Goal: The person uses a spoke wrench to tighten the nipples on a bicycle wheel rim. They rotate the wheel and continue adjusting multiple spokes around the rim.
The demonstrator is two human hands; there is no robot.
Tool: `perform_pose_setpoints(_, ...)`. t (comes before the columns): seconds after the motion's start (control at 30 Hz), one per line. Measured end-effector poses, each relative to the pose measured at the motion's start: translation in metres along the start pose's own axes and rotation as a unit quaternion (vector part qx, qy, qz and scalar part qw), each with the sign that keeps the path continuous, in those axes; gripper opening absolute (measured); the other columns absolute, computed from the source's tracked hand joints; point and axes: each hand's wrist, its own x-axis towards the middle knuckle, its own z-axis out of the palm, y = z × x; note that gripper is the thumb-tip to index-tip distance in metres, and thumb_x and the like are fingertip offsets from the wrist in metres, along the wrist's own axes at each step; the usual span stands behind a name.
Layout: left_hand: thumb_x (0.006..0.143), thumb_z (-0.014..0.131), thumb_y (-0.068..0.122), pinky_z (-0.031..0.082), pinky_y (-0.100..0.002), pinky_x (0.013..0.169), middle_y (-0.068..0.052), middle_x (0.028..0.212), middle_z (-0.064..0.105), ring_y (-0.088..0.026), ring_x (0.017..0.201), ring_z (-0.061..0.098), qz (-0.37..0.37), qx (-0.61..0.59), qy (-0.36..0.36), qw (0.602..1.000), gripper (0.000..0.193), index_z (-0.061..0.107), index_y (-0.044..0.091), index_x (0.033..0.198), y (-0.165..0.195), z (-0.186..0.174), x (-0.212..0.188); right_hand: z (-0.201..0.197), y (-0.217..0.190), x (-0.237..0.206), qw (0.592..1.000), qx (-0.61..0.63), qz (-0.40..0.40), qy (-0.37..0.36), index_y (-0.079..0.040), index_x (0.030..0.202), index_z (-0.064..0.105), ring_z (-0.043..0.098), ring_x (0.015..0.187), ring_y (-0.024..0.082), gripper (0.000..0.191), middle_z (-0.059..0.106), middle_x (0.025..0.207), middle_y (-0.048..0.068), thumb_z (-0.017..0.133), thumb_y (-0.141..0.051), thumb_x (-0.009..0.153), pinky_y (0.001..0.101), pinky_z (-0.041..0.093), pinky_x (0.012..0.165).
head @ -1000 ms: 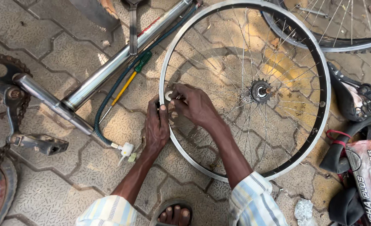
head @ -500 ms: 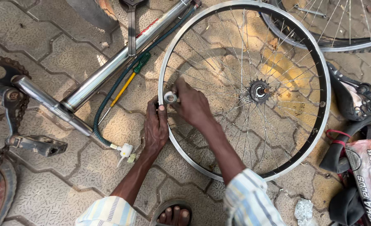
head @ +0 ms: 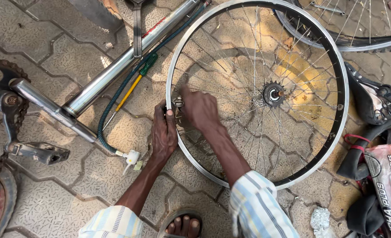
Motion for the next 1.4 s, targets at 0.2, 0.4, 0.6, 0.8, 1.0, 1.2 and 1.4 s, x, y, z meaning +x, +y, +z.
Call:
perform_pose_setpoints(0.2,0.111,0.026,0.044,0.056,-0.050,0.079,-0.020,0.106,0.066,-0.031,0.092,0.069,0.001,-0.041,0.004,0.999,0.052,0.046,0.004,0.137,0.004,-0.004,-0.006,-0.013,0.013,-0.013,0.956,0.003,-0.286,0.063,-0.003,0.108,0.063,0.055,0.048,0.013,0.030,0.069,0.060,0.007,0.075,-0.021,0.087,0.0401,0.044,0.060)
perform_pose_setpoints(0.4,0.110,0.022,0.047,0.058,-0.048,0.077,-0.020,0.108,0.066,-0.031,0.093,0.070,0.013,-0.011,0.002,1.000,0.054,0.046,0.007,0.135,0.001,0.000,-0.001,-0.006,0.005,-0.008,0.959,-0.064,-0.228,0.159,0.001,0.120,0.056,0.060,0.051,0.025,0.030,0.068,0.081,0.010,0.060,-0.009,0.091,0.0449,0.052,0.044)
perform_pose_setpoints(0.6,0.106,0.027,0.046,0.057,-0.052,0.077,-0.022,0.113,0.066,-0.035,0.097,0.070,-0.045,0.014,0.006,0.999,0.051,0.044,0.009,0.138,-0.002,0.000,-0.005,-0.014,0.000,-0.011,0.956,-0.085,-0.264,0.095,-0.003,0.119,0.061,0.071,0.065,0.029,0.053,0.074,0.071,0.012,0.076,-0.026,0.074,0.0414,0.051,0.058)
perform_pose_setpoints(0.8,0.109,0.033,0.037,0.054,-0.052,0.083,-0.024,0.115,0.067,-0.037,0.098,0.070,-0.032,-0.014,-0.008,0.999,0.043,0.042,0.006,0.137,0.003,-0.002,-0.002,-0.013,0.011,-0.012,0.972,0.057,-0.218,0.067,-0.007,0.107,0.064,0.072,0.064,0.020,0.026,0.071,0.079,0.006,0.065,-0.028,0.091,0.0370,0.057,0.057)
perform_pose_setpoints(1.0,0.109,0.031,0.037,0.054,-0.051,0.080,-0.023,0.106,0.068,-0.037,0.093,0.070,-0.038,-0.013,-0.014,0.999,0.043,0.042,0.005,0.136,0.005,-0.004,-0.001,0.002,-0.001,0.001,0.953,-0.227,-0.178,0.090,-0.009,0.130,0.061,0.070,0.065,0.026,0.024,0.073,0.076,0.014,0.053,-0.018,0.110,0.0427,0.052,0.060)
perform_pose_setpoints(1.2,0.111,0.030,0.041,0.054,-0.051,0.081,-0.021,0.110,0.070,-0.035,0.098,0.071,0.024,-0.044,0.002,0.999,0.045,0.042,0.003,0.134,0.005,-0.004,-0.003,-0.017,0.018,-0.016,0.938,0.096,-0.324,0.076,-0.005,0.109,0.064,0.075,0.074,0.026,0.028,0.071,0.092,0.013,0.072,-0.024,0.091,0.0414,0.057,0.060)
perform_pose_setpoints(1.4,0.108,0.028,0.044,0.053,-0.052,0.070,-0.022,0.106,0.067,-0.035,0.085,0.069,-0.025,0.007,-0.001,1.000,0.051,0.043,0.004,0.135,0.003,-0.003,-0.003,-0.002,0.003,-0.006,0.950,-0.161,-0.227,0.139,-0.005,0.120,0.060,0.067,0.062,0.029,0.027,0.070,0.069,0.013,0.067,-0.017,0.096,0.0455,0.052,0.061)
